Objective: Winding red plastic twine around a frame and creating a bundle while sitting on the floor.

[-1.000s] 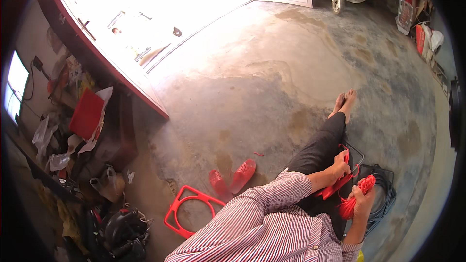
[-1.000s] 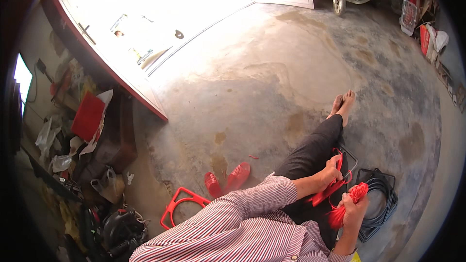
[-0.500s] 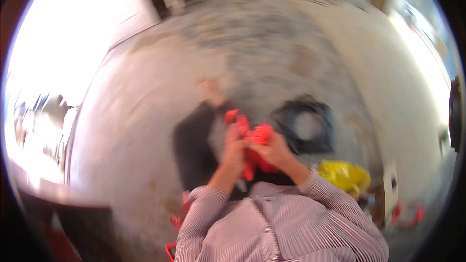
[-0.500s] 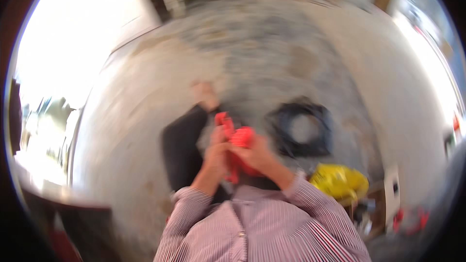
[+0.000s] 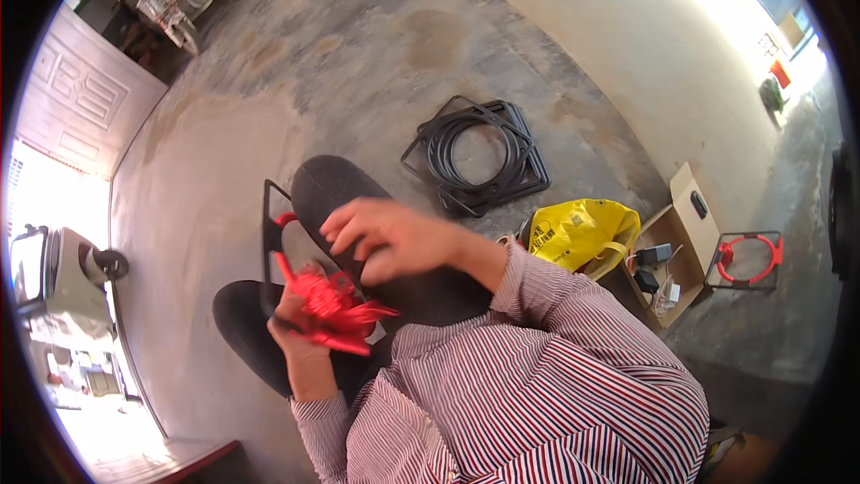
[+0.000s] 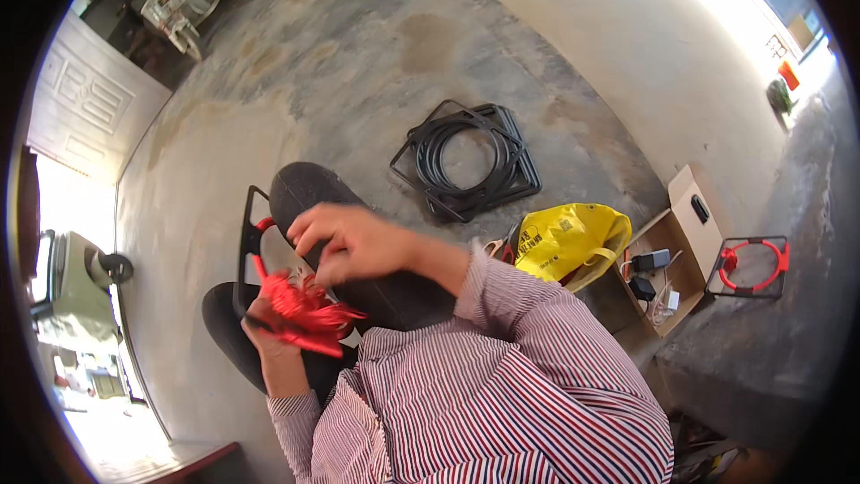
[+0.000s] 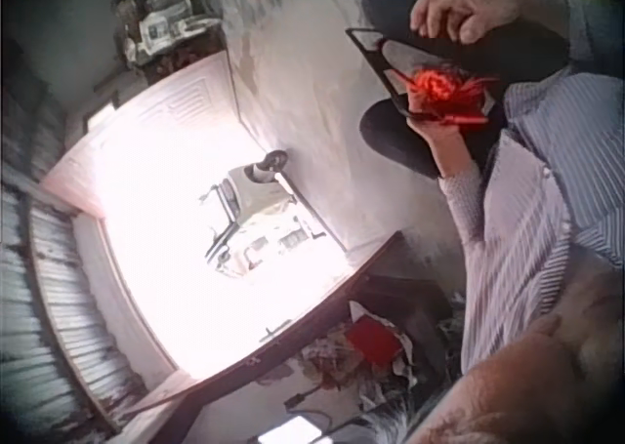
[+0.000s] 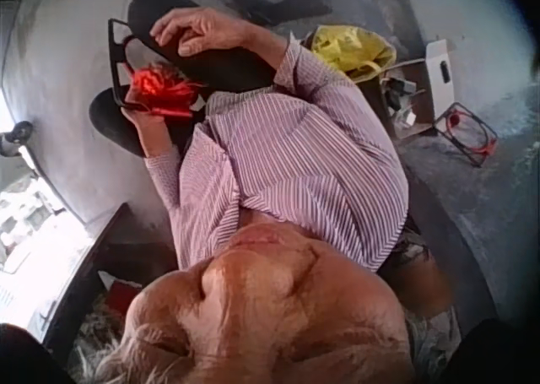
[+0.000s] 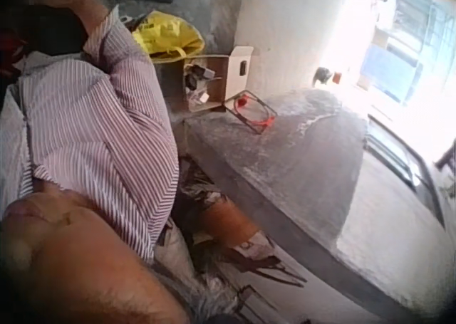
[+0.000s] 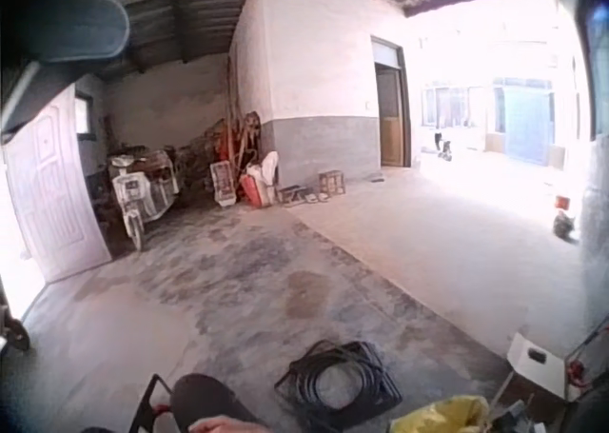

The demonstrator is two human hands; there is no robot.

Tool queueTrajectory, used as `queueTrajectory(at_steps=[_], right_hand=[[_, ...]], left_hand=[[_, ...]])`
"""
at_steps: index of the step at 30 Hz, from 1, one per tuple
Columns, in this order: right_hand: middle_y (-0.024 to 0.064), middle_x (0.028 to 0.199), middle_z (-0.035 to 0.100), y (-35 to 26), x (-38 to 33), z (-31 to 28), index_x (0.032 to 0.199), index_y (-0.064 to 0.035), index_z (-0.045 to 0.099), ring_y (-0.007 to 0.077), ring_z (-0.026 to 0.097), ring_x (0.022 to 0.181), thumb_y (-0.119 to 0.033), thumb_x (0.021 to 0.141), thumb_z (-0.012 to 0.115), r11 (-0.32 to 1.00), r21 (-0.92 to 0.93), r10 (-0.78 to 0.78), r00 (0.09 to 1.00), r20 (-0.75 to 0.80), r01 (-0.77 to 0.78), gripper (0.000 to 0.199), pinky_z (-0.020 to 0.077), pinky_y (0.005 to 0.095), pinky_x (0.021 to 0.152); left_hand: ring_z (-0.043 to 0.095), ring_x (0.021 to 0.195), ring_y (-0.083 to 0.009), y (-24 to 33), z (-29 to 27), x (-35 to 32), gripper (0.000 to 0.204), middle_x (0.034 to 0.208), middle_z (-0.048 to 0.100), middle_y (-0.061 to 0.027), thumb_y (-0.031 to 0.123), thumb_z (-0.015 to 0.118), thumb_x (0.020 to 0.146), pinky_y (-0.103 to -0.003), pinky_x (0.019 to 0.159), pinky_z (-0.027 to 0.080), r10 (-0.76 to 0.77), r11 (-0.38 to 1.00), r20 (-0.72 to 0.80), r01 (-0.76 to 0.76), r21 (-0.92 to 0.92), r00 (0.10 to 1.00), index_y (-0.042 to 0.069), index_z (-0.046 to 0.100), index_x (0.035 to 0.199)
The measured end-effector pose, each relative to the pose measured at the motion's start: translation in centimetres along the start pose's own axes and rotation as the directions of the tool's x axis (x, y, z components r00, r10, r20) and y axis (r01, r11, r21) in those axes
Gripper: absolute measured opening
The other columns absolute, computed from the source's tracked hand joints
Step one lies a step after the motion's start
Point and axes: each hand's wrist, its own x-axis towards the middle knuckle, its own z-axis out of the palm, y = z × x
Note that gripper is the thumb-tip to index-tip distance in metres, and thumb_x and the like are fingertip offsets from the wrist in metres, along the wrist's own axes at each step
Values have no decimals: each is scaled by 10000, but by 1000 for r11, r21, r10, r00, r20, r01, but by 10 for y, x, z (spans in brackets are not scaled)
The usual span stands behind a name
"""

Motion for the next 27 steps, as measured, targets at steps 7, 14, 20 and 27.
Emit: queueTrajectory(at_steps=[7, 14, 20, 27], right_hand=[[92, 1031, 643, 215, -72, -193, 1097, -3, 629, 197, 576, 979, -386, 905, 604, 812, -259, 312, 764, -564, -523, 430, 447, 326, 884], [206, 1313, 531, 323, -190, -252, 1300, -16, 489, 362, 485, 1234, -511, 833, 628, 123, -656, 533, 607, -589, -745, 695, 389, 479, 1007], [135, 1085, 590, 318, -150, -235, 1105, -54, 563, 338, 544, 1073, -417, 821, 649, 50, -874, 242, 854, -460, -484, 469, 412, 482, 910], [124, 994, 572, 299, -166, -210, 943, -70, 569, 327, 544, 989, -391, 830, 626, 16, -792, 271, 765, -584, -610, 345, 404, 476, 864]], left_hand=[[572, 621, -193, 8, -29, -73, 346, 724, 595, -108, 132, 572, 838, -360, 670, 521, 235, 971, -356, -205, 121, 905, -70, 533, 1117], [606, 665, -196, -15, -3, -97, 363, 754, 614, -127, 61, 496, 851, -318, 709, 521, 231, 972, -614, -209, 108, 755, -107, 517, 1173], [601, 678, -204, 1, -4, -99, 358, 749, 610, -135, 71, 477, 865, -317, 727, 516, 326, 945, -496, -272, 179, 805, -117, 511, 1167], [577, 645, -169, 29, 1, -92, 266, 736, 589, -92, 19, 457, 880, -289, 638, 495, 333, 940, -504, -234, 249, 797, -87, 543, 1109]])
